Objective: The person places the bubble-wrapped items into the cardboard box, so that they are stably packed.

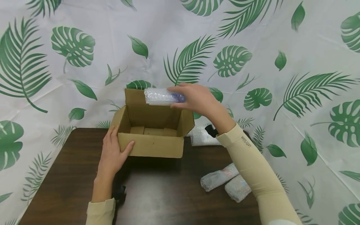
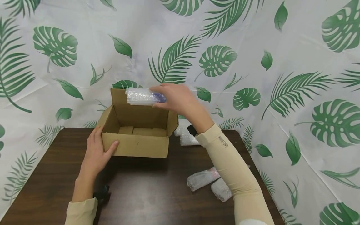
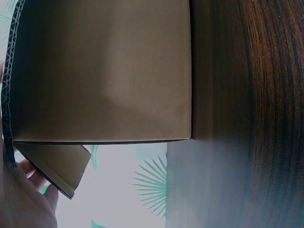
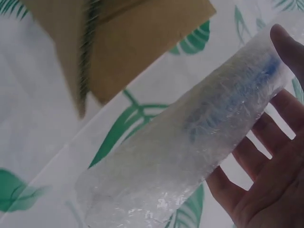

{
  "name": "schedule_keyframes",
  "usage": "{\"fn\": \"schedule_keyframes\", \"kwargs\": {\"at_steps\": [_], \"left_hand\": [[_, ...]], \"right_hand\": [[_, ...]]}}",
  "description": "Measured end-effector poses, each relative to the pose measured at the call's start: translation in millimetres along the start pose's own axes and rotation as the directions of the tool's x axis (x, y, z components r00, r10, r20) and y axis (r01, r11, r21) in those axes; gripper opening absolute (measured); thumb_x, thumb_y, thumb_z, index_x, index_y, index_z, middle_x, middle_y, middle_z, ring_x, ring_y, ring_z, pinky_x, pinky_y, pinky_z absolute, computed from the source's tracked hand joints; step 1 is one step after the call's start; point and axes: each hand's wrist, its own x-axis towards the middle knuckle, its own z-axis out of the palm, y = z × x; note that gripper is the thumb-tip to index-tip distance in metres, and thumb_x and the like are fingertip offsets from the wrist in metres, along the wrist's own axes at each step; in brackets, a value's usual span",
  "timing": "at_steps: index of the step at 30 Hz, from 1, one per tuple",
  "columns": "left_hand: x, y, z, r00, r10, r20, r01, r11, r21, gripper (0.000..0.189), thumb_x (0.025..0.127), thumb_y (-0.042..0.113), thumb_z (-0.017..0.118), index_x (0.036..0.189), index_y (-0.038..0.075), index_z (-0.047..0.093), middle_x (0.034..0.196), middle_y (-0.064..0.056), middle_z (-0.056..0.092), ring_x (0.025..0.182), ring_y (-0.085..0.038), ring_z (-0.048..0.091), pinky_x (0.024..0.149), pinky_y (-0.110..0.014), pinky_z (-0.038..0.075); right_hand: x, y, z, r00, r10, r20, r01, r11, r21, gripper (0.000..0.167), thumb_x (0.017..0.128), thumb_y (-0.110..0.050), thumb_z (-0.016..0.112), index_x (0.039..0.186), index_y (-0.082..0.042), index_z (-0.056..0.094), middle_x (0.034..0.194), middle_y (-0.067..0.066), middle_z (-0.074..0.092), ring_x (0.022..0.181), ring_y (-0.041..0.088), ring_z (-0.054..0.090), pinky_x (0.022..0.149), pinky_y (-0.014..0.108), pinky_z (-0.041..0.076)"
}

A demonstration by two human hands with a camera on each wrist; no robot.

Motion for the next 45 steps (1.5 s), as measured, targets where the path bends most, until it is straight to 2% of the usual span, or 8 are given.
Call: {"fn": "schedule_keyframes", "kwargs": {"at_steps": [6, 11, 19, 30, 33, 37, 41, 45], "left_hand": [[0.4, 0.6, -0.5, 1.000, -0.007, -0.002, 0.007, 1.000, 0.005, 0.100, 0.102, 0.052, 0.069, 0.171, 0.005, 0.014, 0.174, -0.027, 0.020, 0.157, -0.051, 0.025, 0.120, -0.074, 0.031], [1.7, -0.4, 0.4, 1.000, -0.004, -0.005, 0.004, 1.000, 0.003, 0.100, 0.102, 0.053, 0.069, 0.171, 0.005, 0.015, 0.174, -0.027, 0.020, 0.157, -0.052, 0.025, 0.119, -0.074, 0.031], [3.7, -0.4, 1.6, 1.000, 0.010, -0.011, -0.010, 1.000, -0.006, 0.096, 0.102, 0.052, 0.069, 0.171, 0.007, 0.020, 0.174, -0.026, 0.023, 0.158, -0.051, 0.026, 0.120, -0.073, 0.031], [2.1, -3.2, 1.6, 0.998, 0.044, -0.041, -0.043, 0.999, 0.003, 0.094, 0.101, 0.043, 0.073, 0.172, 0.012, 0.019, 0.171, -0.028, 0.027, 0.154, -0.054, 0.029, 0.119, -0.073, 0.031], [0.5, -4.8, 0.8, 0.997, 0.056, -0.056, -0.056, 0.998, -0.004, 0.091, 0.100, 0.039, 0.075, 0.168, 0.007, 0.024, 0.170, -0.028, 0.028, 0.154, -0.054, 0.029, 0.118, -0.073, 0.032], [-1.0, -7.3, -0.2, 0.991, 0.119, -0.062, -0.121, 0.992, -0.027, 0.085, 0.095, 0.034, 0.078, 0.159, 0.000, 0.033, 0.166, -0.030, 0.031, 0.152, -0.051, 0.031, 0.118, -0.071, 0.032], [-1.0, -10.3, -1.6, 0.980, 0.195, -0.050, -0.197, 0.979, -0.052, 0.081, 0.090, 0.030, 0.079, 0.153, 0.002, 0.037, 0.161, -0.029, 0.032, 0.149, -0.048, 0.034, 0.116, -0.069, 0.034], [-1.9, -13.7, -2.8, 0.980, 0.199, -0.017, -0.200, 0.978, -0.057, 0.078, 0.091, 0.030, 0.079, 0.156, 0.011, 0.040, 0.160, -0.028, 0.030, 0.147, -0.048, 0.035, 0.111, -0.071, 0.039]], "right_hand": [[31.3, -26.2, 7.0, 0.995, -0.054, 0.083, 0.055, 0.998, -0.011, 0.068, 0.098, -0.057, 0.073, 0.157, -0.028, 0.057, 0.159, -0.002, 0.059, 0.141, 0.021, 0.061, 0.109, 0.045, 0.054], [52.1, -52.8, 20.1, 0.985, -0.085, 0.149, 0.094, 0.994, -0.054, 0.064, 0.100, -0.052, 0.074, 0.156, -0.026, 0.057, 0.149, -0.003, 0.066, 0.131, 0.018, 0.066, 0.105, 0.042, 0.056], [70.0, -77.8, 58.2, 0.954, -0.046, 0.296, 0.073, 0.994, -0.082, 0.061, 0.101, -0.047, 0.073, 0.156, -0.028, 0.055, 0.146, -0.004, 0.066, 0.128, 0.020, 0.066, 0.099, 0.047, 0.058], [88.1, -73.3, 109.5, 0.910, -0.017, 0.415, -0.023, 0.996, 0.091, 0.050, 0.105, -0.033, 0.069, 0.152, -0.021, 0.060, 0.142, 0.001, 0.067, 0.120, 0.019, 0.066, 0.101, 0.040, 0.054], [95.6, -73.9, 117.9, 0.890, -0.019, 0.455, -0.043, 0.991, 0.126, 0.050, 0.104, -0.032, 0.071, 0.150, -0.019, 0.061, 0.140, 0.001, 0.067, 0.117, 0.018, 0.065, 0.100, 0.040, 0.053], [103.5, -76.3, 122.4, 0.854, 0.028, 0.519, -0.101, 0.989, 0.112, 0.054, 0.101, -0.031, 0.075, 0.151, -0.020, 0.060, 0.143, 0.002, 0.065, 0.119, 0.018, 0.062, 0.103, 0.041, 0.052], [106.3, -77.3, 123.2, 0.823, 0.098, 0.560, -0.154, 0.987, 0.053, 0.059, 0.100, -0.031, 0.075, 0.156, -0.024, 0.057, 0.155, 0.000, 0.059, 0.133, 0.019, 0.059, 0.111, 0.041, 0.050], [103.0, -75.7, 125.0, 0.835, 0.120, 0.537, -0.165, 0.986, 0.037, 0.062, 0.099, -0.029, 0.075, 0.158, -0.026, 0.055, 0.161, 0.001, 0.055, 0.145, 0.020, 0.053, 0.118, 0.042, 0.047]]}}
